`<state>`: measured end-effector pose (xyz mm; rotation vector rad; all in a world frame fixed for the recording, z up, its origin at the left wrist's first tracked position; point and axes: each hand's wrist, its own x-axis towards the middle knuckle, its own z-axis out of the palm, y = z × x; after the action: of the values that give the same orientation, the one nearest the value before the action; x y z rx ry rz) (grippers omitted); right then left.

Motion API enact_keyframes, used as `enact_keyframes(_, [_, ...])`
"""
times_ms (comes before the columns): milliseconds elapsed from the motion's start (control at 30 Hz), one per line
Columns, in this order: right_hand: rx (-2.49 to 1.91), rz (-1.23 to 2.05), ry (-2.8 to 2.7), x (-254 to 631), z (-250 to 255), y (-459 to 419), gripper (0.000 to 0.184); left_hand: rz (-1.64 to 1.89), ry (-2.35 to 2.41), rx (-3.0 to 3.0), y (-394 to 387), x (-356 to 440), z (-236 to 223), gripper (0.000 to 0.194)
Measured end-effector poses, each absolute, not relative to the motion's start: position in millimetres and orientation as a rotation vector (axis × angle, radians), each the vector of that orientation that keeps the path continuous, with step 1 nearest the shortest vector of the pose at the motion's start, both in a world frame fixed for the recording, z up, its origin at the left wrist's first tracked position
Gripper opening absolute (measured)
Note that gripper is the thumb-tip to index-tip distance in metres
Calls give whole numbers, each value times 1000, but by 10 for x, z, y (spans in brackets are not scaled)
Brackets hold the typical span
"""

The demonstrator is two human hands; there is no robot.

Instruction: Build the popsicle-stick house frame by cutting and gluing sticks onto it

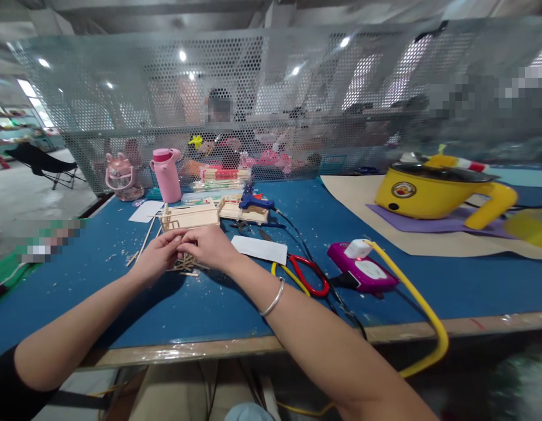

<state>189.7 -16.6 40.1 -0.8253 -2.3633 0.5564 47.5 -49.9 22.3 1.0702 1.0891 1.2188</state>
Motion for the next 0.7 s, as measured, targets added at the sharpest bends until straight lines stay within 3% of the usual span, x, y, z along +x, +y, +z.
enact_keyframes(167, [-808,832,-2327,1893,370,-153,17,1216,1052,1054,-507,486,197,37])
enact_keyframes(467, [-851,544,-2393,1960,440,-127,15,1232,1103,1216,-523,483,242,37])
enact_keyframes(600, [-998,366,-2526,2096,485,-24,17,1472,1184,1247,-433,292,327,33])
enact_keyframes(700, [-1193,118,-2581,2176,495,48,18,1874,1228,1138,-319,-104,464,19])
